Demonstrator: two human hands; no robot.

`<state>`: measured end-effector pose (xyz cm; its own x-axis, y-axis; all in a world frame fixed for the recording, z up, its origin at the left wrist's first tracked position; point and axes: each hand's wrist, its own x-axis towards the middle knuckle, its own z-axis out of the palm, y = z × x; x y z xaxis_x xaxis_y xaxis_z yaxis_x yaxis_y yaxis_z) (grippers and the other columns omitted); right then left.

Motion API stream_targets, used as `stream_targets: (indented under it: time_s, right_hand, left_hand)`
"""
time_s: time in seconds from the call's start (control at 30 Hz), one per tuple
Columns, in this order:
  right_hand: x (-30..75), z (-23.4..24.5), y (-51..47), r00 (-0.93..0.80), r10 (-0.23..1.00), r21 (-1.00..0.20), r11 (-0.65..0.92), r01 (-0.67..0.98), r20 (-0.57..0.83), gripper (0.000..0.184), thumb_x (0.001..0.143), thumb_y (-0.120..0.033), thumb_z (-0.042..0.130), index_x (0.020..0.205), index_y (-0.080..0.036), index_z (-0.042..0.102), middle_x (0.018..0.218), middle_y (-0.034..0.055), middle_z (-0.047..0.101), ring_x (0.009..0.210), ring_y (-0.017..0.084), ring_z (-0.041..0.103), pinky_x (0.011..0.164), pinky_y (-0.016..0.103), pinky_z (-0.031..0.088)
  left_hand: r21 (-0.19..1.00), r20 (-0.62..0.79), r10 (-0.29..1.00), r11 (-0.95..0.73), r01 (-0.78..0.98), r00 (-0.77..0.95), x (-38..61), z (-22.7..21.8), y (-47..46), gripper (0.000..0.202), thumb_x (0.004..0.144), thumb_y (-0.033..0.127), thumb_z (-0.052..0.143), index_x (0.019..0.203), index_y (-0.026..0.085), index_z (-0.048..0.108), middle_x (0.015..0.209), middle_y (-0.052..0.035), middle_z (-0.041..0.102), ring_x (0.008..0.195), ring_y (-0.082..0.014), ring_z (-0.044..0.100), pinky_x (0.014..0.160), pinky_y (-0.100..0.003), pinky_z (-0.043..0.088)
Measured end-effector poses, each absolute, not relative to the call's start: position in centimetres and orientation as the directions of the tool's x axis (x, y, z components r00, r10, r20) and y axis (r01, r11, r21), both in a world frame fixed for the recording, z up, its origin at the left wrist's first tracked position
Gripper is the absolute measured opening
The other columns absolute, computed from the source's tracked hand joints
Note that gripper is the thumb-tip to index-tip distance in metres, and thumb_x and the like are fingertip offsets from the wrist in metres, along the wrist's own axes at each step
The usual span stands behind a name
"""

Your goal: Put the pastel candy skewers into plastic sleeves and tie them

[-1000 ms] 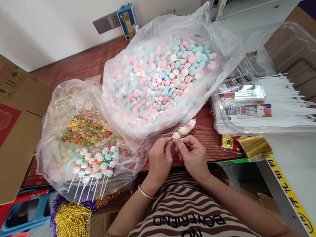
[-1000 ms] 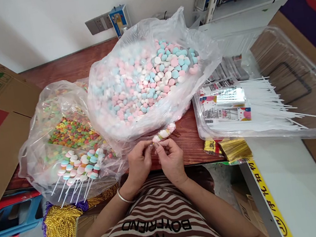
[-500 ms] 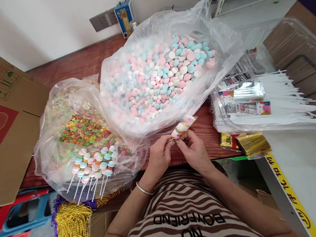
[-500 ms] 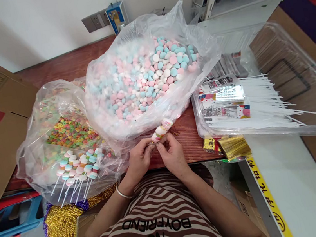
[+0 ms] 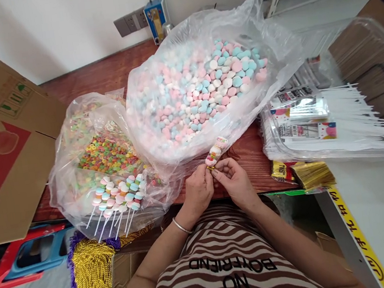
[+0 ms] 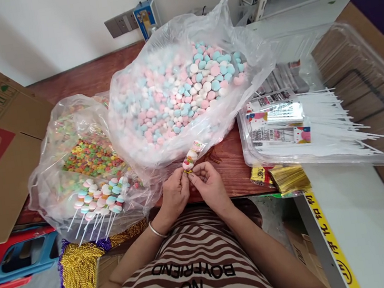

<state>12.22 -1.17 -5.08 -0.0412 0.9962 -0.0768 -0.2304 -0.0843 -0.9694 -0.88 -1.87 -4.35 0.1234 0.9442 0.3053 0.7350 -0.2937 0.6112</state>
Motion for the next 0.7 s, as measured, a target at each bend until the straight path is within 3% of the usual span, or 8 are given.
stream_targets:
  time_s: [0.07,0.17,0.3,0.53,0.63,0.7]
  right_hand:
    - [12.2,-4.9,-1.4,-0.035,0.998,-0.977,-0.059,-0.206,-0.053,0.028,0.083,-0.044,0.075,0.096,-0.023,0.061,0.084,0.0023,0.072,0.074,0.019,0.067,0.066,0.031,0.056]
    - [12.3,-4.2,-1.9,0.019,0.997,-0.997,0.072,0.025,0.073,0.021,0.089,-0.04,0.069,0.099,-0.022,0.068,0.096,0.0068,0.075,0.087,0.021,0.069,0.079,0.035,0.056]
    - [12.5,-3.3,-2.2,0.036,0.978,-0.942,0.188,0.277,0.205,0.015,0.094,-0.034,0.063,0.095,-0.021,0.071,0.095,0.0064,0.075,0.087,0.021,0.067,0.079,0.034,0.052]
    - [12.4,-3.8,-1.5,0.053,0.989,-0.982,0.132,0.136,0.141,0.021,0.091,-0.036,0.064,0.078,-0.02,0.065,0.078,0.0018,0.067,0.072,0.018,0.061,0.07,0.031,0.05]
    - [13.0,-3.2,-1.4,0.036,0.977,-0.972,0.206,0.117,0.211,0.019,0.091,-0.036,0.065,0.08,-0.021,0.065,0.078,0.0016,0.067,0.072,0.018,0.061,0.068,0.032,0.051]
    - [14.2,-2.1,-1.5,-0.021,0.945,-0.935,0.327,0.136,0.327,0.016,0.093,-0.034,0.065,0.082,-0.022,0.064,0.076,0.0006,0.065,0.07,0.017,0.06,0.065,0.031,0.051]
  left_hand:
    - [0.607,0.33,0.937,-0.304,0.734,0.114,-1.0,-4.3,-1.8,0.018,0.103,0.019,0.041,0.1,0.018,0.059,0.084,-0.0062,0.07,0.076,-0.0192,0.068,0.07,-0.03,0.05]
    - [0.594,0.364,0.924,-0.33,0.734,0.121,-1.1,-4.1,-1.8,0.019,0.103,0.019,0.042,0.102,0.017,0.061,0.084,-0.0063,0.071,0.075,-0.0185,0.068,0.07,-0.029,0.05]
    - [0.607,0.389,0.912,-0.361,0.708,0.132,-1.0,-3.9,-2.0,0.02,0.103,0.018,0.043,0.107,0.016,0.062,0.089,-0.0072,0.074,0.078,-0.0178,0.07,0.072,-0.029,0.052]
    - [0.668,0.44,0.884,-0.441,0.599,0.16,-1.0,-4.6,-1.6,0.028,0.103,0.019,0.045,0.122,0.016,0.065,0.104,-0.0104,0.076,0.091,-0.0182,0.072,0.082,-0.031,0.058]
    - [0.674,0.494,0.849,-0.511,0.534,0.189,-1.5,-3.9,-0.9,0.031,0.103,0.018,0.047,0.126,0.02,0.067,0.112,-0.0101,0.075,0.104,-0.0186,0.07,0.091,-0.034,0.057]
    - [0.675,0.526,0.844,-0.491,0.55,0.108,-2.2,-2.5,-1.0,0.03,0.1,0.02,0.054,0.126,0.021,0.069,0.121,-0.0114,0.072,0.116,-0.0213,0.066,0.101,-0.039,0.053]
